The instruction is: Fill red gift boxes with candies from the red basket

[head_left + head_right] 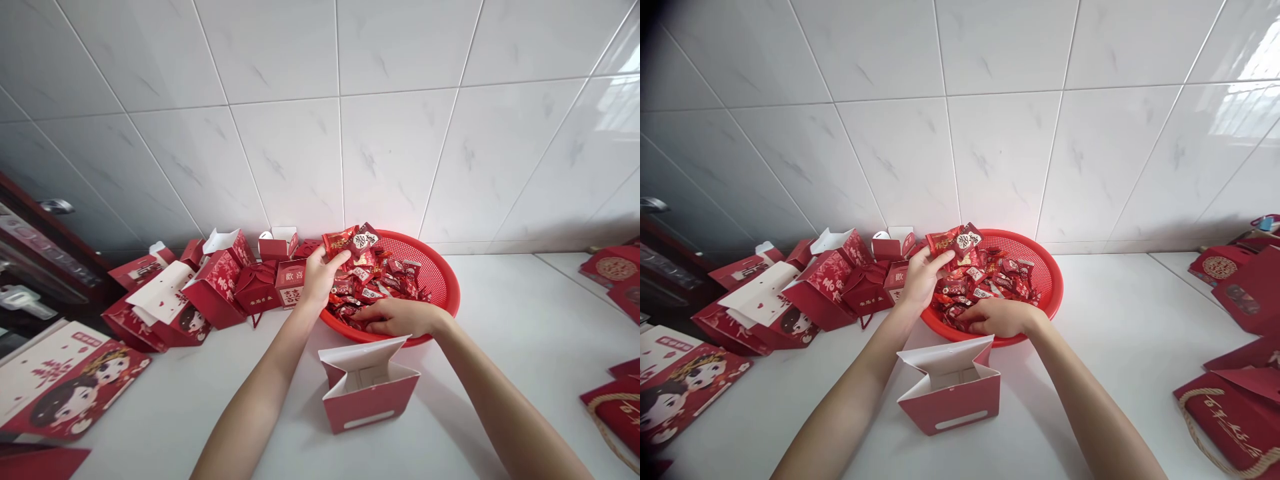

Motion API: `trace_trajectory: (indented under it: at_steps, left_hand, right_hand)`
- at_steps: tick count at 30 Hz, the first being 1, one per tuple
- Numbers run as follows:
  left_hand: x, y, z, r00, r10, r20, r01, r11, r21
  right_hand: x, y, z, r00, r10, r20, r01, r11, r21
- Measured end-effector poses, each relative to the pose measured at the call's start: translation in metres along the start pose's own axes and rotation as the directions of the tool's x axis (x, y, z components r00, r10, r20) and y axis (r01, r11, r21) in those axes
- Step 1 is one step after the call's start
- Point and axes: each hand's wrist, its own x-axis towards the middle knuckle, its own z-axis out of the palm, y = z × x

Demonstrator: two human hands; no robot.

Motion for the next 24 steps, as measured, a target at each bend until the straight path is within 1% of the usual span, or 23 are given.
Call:
trace_trajectory:
  at_steps: [2, 4, 7, 9, 12, 14, 16, 19, 24]
  left_hand:
    - [0.000, 0.000, 0.000, 1.000, -0.001, -0.009, 0.002, 1.000, 0.009]
    - [0.000, 0.000, 0.000, 1.000, -0.001, -0.009, 0.001, 1.000, 0.014]
    - [0.001, 0.000, -0.001, 1.000, 0.000, -0.002, 0.000, 1.000, 0.009]
    - [0.001, -0.001, -0.002, 1.000, 0.000, 0.004, -0.001, 1.000, 0.006]
    - [0.001, -0.002, -0.003, 1.000, 0.012, 0.015, -0.012, 1.000, 0.006]
    - [0.001, -0.002, -0.003, 1.000, 0.018, 0.015, -0.018, 1.000, 0.011]
    - [0.001, -0.002, -0.003, 1.000, 0.017, 0.007, -0.017, 1.000, 0.022]
    - [0.001, -0.001, -0.003, 1.000, 0.011, -0.016, -0.011, 0.999, 0.044]
    - [0.001, 0.000, -0.002, 0.999, -0.004, -0.034, 0.006, 0.998, 0.061]
  right_hand:
    - [0.001, 0.000, 0.001, 0.998, -0.009, -0.056, 0.008, 1.000, -0.023]
    - [0.002, 0.001, 0.000, 0.991, 0.007, -0.135, -0.010, 1.000, -0.017]
    - [0.004, 0.003, -0.002, 0.955, 0.056, -0.290, -0.047, 0.998, 0.040]
    - [0.005, 0.004, -0.004, 0.906, 0.114, -0.408, -0.066, 0.989, 0.129]
    - [0.004, 0.002, -0.007, 0.804, 0.224, -0.552, -0.053, 0.950, 0.307]
    - [0.001, 0.000, -0.009, 0.757, 0.277, -0.592, -0.023, 0.916, 0.400]
    - [-0.001, -0.002, -0.010, 0.731, 0.304, -0.611, 0.024, 0.883, 0.468]
    - [-0.003, -0.001, -0.011, 0.715, 0.299, -0.632, 0.106, 0.847, 0.521]
    - [-0.002, 0.005, -0.011, 0.697, 0.242, -0.675, 0.238, 0.810, 0.535]
